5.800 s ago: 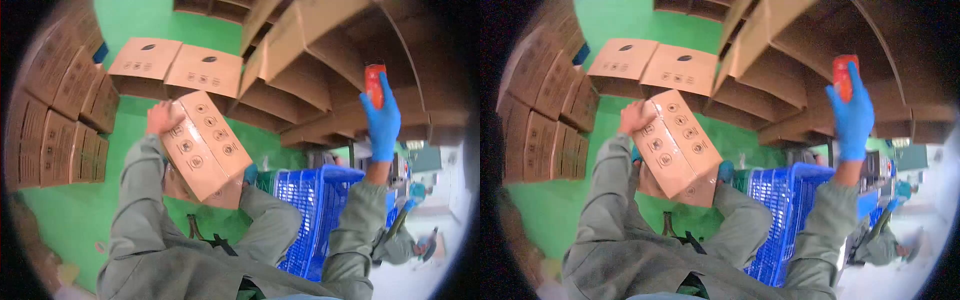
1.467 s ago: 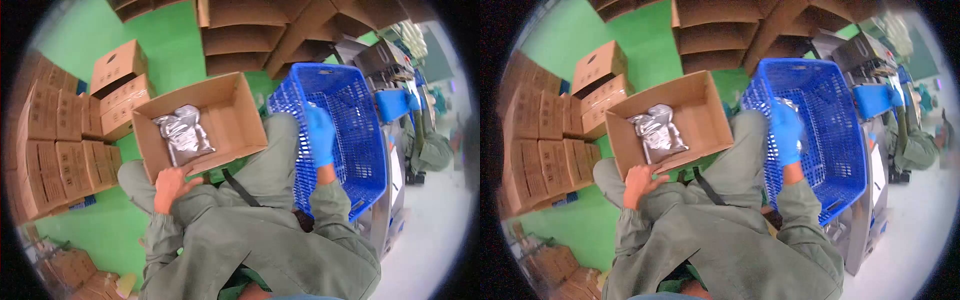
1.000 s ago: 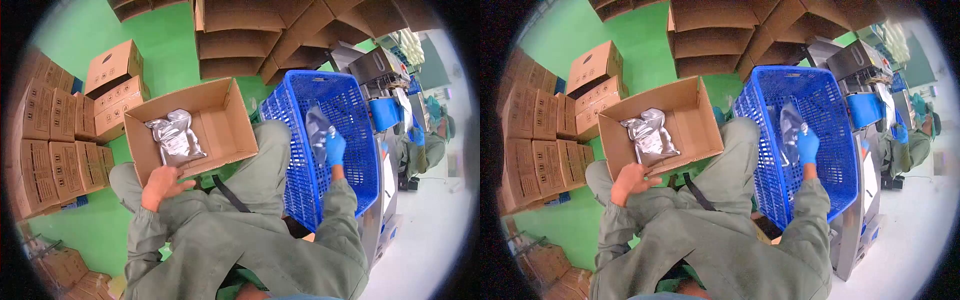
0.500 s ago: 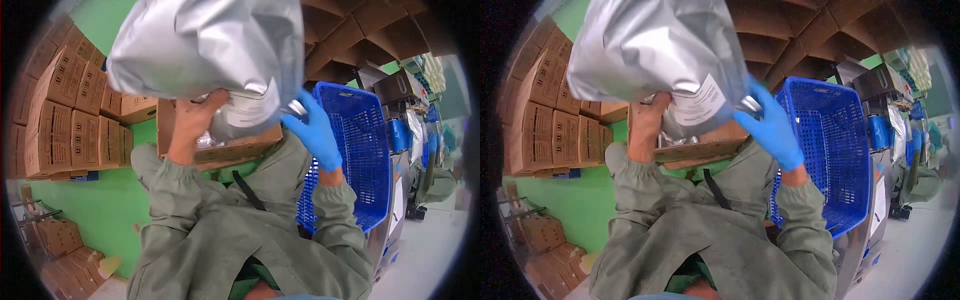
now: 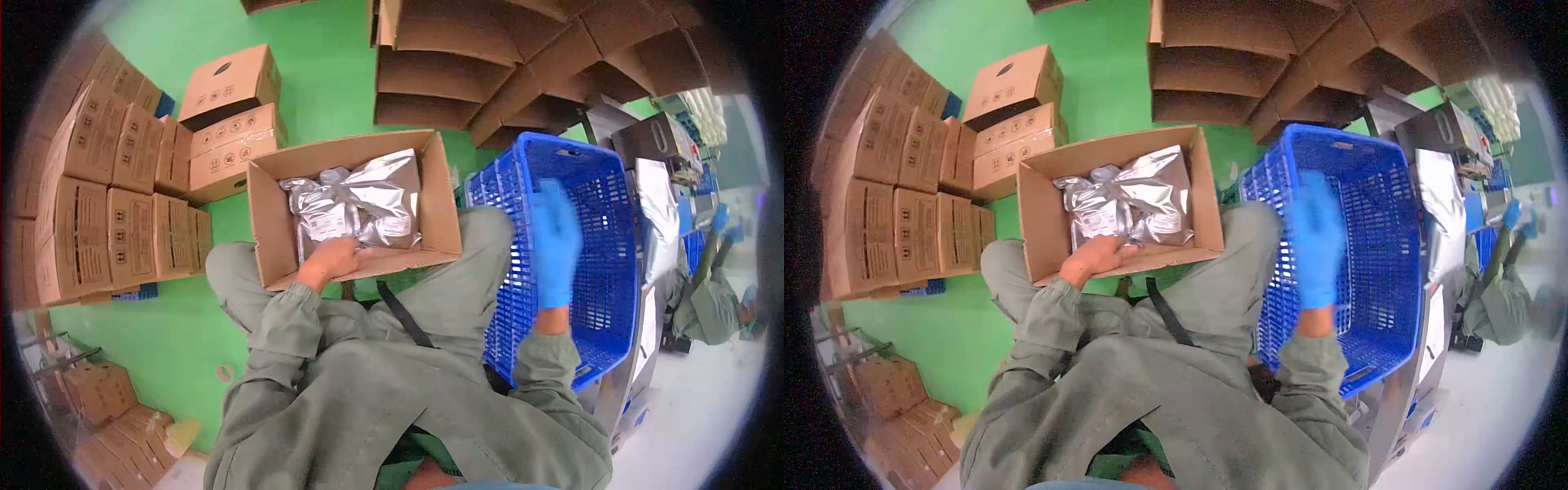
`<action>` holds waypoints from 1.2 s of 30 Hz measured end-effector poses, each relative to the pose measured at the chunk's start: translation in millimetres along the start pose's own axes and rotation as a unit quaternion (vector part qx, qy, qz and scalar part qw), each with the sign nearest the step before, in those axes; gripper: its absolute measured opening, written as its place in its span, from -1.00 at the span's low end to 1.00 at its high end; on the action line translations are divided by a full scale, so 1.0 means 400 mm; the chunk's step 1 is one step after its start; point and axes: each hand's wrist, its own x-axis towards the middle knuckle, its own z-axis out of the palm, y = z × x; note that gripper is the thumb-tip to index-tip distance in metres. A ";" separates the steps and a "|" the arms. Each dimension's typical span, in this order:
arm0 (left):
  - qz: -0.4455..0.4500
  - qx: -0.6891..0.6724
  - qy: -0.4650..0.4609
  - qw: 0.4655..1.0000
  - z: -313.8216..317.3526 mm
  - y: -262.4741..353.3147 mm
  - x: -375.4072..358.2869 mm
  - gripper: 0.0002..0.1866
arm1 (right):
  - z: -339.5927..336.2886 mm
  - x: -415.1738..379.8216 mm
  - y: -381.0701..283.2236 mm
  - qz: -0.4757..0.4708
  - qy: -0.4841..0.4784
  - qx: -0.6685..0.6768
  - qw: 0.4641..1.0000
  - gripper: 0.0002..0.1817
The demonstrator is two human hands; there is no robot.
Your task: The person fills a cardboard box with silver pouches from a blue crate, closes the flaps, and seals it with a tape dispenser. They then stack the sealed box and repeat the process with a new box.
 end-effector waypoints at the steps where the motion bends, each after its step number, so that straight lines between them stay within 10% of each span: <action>1: 0.014 -0.008 0.000 1.000 0.007 -0.012 0.008 -0.34 | -0.077 0.022 0.050 0.003 0.073 -0.033 0.997 -0.61; 2: 0.018 0.011 0.000 1.000 0.024 -0.027 0.026 -0.37 | -0.144 0.031 0.133 0.076 0.155 0.010 0.985 -0.53; 5: 0.082 0.079 -0.002 0.994 0.027 -0.001 0.038 -0.43 | -0.366 0.024 0.419 0.069 0.291 -0.415 0.859 -0.04; 7: 0.074 0.119 -0.049 0.989 -0.037 0.046 0.046 -0.34 | -0.400 0.006 0.437 0.267 0.148 -0.406 0.862 0.09; 9: 0.046 0.357 -0.100 0.928 -0.072 0.060 0.103 -0.20 | -0.422 -0.101 0.784 0.133 0.007 -0.283 0.950 0.13; 11: 0.009 0.258 -0.110 0.960 -0.015 -0.036 0.259 -0.08 | -0.344 -0.203 0.904 0.181 -0.117 -0.154 0.964 0.12; 13: -0.101 -0.095 0.012 0.990 0.069 -0.093 0.386 0.02 | -0.251 -0.175 0.675 0.339 -0.280 -0.009 0.898 0.07; 15: -0.121 -0.295 0.154 0.935 0.177 -0.076 0.422 0.26 | -0.185 -0.227 0.841 0.323 -0.339 0.096 0.878 0.14; 18: -0.091 -0.287 0.269 0.915 0.245 -0.066 0.468 0.19 | -0.117 -0.387 1.090 0.321 -0.162 -0.038 0.932 0.23; 21: -0.091 -0.235 0.323 0.912 0.229 -0.043 0.467 0.13 | -0.105 -0.330 0.957 0.318 -0.166 0.015 0.933 0.30; 25: -0.194 -0.337 0.201 0.899 0.235 0.009 0.410 0.16 | -0.094 -0.251 0.817 0.329 -0.141 0.176 0.917 0.33; 27: -0.237 -0.221 0.190 0.927 0.201 0.050 0.379 0.20 | -0.094 -0.232 0.839 0.458 -0.185 0.007 0.870 0.25; 28: -0.217 -0.199 0.199 0.935 0.254 0.004 0.429 0.21 | -0.049 -0.259 0.915 0.382 -0.077 0.067 0.919 0.18; 31: -0.206 -0.171 0.206 0.941 0.298 -0.053 0.492 0.22 | -0.120 -0.373 1.399 -0.001 -0.307 -0.372 0.876 -0.37; 33: -0.214 -0.167 0.203 0.941 0.270 -0.064 0.493 0.23 | -0.097 -0.087 0.750 0.345 -0.057 0.032 0.936 -0.46; 36: -0.082 -0.086 -0.045 0.992 0.020 -0.031 0.394 -0.11 | -0.180 0.059 0.460 0.238 -0.085 -0.060 0.966 -0.41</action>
